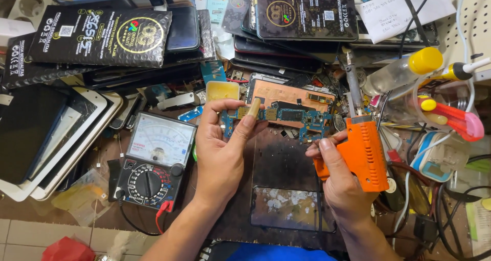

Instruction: The person uses a soldering iron to work on a small blue circuit board, applying solder to specific points. They then use a magnifying loupe to closely inspect the soldered area on the board.

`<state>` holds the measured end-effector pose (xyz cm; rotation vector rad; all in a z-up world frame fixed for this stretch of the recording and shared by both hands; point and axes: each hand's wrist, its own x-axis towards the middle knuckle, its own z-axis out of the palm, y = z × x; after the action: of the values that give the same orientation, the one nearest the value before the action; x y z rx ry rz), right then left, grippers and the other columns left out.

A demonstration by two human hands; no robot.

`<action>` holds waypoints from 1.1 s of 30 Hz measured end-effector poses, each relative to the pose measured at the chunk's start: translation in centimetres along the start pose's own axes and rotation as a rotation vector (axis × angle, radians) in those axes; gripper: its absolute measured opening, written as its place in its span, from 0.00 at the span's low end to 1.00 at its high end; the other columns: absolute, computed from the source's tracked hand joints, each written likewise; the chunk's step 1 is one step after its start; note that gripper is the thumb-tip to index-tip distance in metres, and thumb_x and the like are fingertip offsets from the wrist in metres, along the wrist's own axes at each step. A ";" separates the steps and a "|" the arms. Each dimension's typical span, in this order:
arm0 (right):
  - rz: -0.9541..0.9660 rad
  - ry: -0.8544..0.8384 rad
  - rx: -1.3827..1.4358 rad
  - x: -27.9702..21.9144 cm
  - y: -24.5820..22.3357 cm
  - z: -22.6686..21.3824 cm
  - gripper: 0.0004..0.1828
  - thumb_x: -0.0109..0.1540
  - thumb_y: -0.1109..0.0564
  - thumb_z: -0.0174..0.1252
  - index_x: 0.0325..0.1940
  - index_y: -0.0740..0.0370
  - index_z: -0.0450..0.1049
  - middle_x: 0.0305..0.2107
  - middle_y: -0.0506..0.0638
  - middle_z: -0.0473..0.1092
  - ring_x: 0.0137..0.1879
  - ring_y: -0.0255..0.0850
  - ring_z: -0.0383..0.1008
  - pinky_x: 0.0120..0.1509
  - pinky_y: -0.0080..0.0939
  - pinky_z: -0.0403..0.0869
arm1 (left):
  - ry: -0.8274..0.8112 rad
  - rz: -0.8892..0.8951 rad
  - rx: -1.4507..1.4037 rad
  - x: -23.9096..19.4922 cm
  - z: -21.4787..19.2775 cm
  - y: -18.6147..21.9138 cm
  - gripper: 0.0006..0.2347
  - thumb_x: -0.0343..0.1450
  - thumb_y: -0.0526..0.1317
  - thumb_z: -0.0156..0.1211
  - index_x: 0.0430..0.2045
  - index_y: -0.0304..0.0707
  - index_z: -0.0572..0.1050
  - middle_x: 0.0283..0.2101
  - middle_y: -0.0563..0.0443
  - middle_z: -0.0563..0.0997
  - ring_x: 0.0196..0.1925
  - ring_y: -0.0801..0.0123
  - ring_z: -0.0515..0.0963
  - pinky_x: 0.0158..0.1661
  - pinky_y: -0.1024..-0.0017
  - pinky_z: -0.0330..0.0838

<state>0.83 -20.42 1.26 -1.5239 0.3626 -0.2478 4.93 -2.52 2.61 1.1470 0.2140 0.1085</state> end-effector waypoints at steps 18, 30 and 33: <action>-0.026 -0.039 0.053 -0.7 0.4 -0.5 0.07 0.68 0.61 0.54 0.49 0.58 0.65 0.37 0.46 0.67 0.37 0.41 0.79 0.59 0.48 0.82 | 0.034 -0.096 -0.011 0.2 0.1 0.0 0.10 0.71 0.34 0.62 0.44 0.36 0.70 0.52 0.46 0.69 0.45 0.70 0.79 0.48 0.68 0.87; -0.080 -0.018 -0.014 -0.6 0.0 0.1 0.04 0.66 0.61 0.55 0.44 0.60 0.67 0.35 0.50 0.67 0.36 0.42 0.78 0.51 0.44 0.82 | -0.029 -0.002 -0.015 -0.1 -0.3 0.3 0.08 0.73 0.32 0.60 0.42 0.37 0.70 0.49 0.47 0.69 0.52 0.62 0.82 0.49 0.63 0.88; -0.074 -0.022 -0.012 -0.5 0.2 0.0 0.05 0.66 0.60 0.55 0.45 0.59 0.67 0.37 0.50 0.67 0.37 0.43 0.78 0.50 0.46 0.83 | -0.029 0.019 -0.017 -0.2 -0.2 0.2 0.08 0.73 0.32 0.60 0.43 0.37 0.69 0.47 0.46 0.69 0.53 0.60 0.83 0.49 0.62 0.88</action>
<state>0.34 -20.21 1.14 -1.5521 0.2907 -0.2870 4.65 -2.26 2.75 1.1329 0.1762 0.1108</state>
